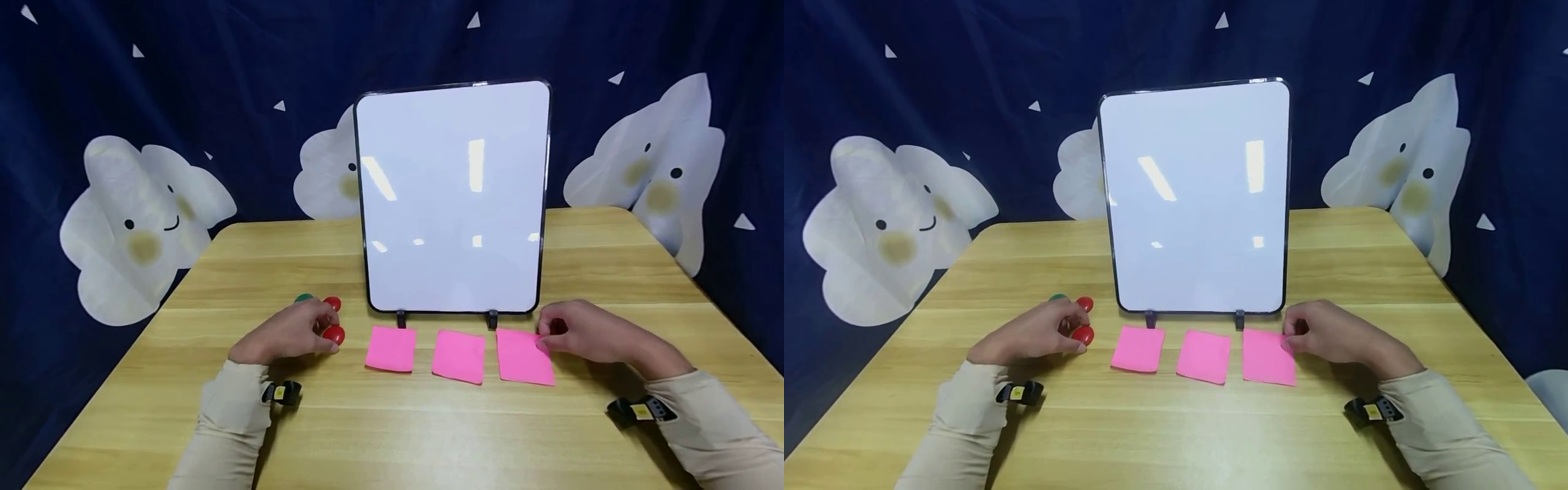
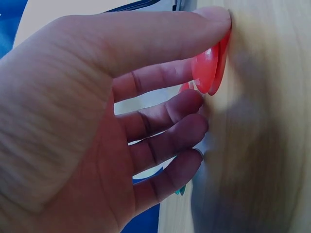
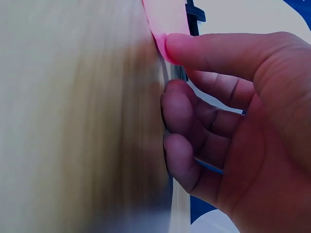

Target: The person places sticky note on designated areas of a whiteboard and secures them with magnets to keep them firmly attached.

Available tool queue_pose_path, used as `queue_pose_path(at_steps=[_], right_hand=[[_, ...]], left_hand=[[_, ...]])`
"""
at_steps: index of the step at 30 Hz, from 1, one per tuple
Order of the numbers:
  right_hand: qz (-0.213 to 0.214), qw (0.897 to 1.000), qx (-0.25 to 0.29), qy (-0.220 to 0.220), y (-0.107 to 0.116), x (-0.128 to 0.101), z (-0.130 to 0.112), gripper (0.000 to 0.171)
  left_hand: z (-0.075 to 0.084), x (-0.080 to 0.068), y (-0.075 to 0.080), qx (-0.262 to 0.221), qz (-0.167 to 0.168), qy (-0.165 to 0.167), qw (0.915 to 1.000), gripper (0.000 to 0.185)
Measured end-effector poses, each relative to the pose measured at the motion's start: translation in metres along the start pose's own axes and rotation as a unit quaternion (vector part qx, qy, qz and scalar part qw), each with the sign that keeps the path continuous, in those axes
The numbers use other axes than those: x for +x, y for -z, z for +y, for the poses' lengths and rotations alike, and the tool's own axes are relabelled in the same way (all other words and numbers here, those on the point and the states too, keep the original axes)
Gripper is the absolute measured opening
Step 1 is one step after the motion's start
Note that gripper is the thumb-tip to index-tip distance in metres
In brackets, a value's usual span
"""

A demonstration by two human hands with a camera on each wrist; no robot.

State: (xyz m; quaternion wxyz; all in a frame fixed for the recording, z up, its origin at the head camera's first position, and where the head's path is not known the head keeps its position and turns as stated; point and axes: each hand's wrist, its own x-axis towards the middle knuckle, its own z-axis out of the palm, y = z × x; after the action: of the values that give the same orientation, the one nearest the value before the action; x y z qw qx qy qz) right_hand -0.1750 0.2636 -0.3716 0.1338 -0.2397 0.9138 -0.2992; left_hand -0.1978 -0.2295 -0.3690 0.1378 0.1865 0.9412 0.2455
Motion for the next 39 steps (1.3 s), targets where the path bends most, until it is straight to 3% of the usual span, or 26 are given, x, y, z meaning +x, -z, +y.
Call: queue_pose_path(at_steps=[8,17,31,39], right_hand=[[0.006,0.999,0.053,0.006,0.0026,-0.0021,0.0024,0.019],[0.011,0.995,0.095,-0.009,0.0023,-0.0004,0.0059,0.013],[0.071,0.992,0.106,-0.018,0.0,0.0017,0.0034,0.005],[0.099,0.985,0.141,0.002,-0.0018,0.0043,0.0023,0.012]], left_hand=[[0.0003,0.0007,0.0007,0.015,0.004,0.015,0.9998,0.03],[-0.0006,0.0005,0.0008,0.03,0.008,0.005,0.9995,0.029],[-0.0014,0.0042,-0.001,0.047,0.01,0.006,0.9988,0.032],[-0.0019,0.0022,-0.0008,0.033,0.014,-0.006,0.9993,0.028]])
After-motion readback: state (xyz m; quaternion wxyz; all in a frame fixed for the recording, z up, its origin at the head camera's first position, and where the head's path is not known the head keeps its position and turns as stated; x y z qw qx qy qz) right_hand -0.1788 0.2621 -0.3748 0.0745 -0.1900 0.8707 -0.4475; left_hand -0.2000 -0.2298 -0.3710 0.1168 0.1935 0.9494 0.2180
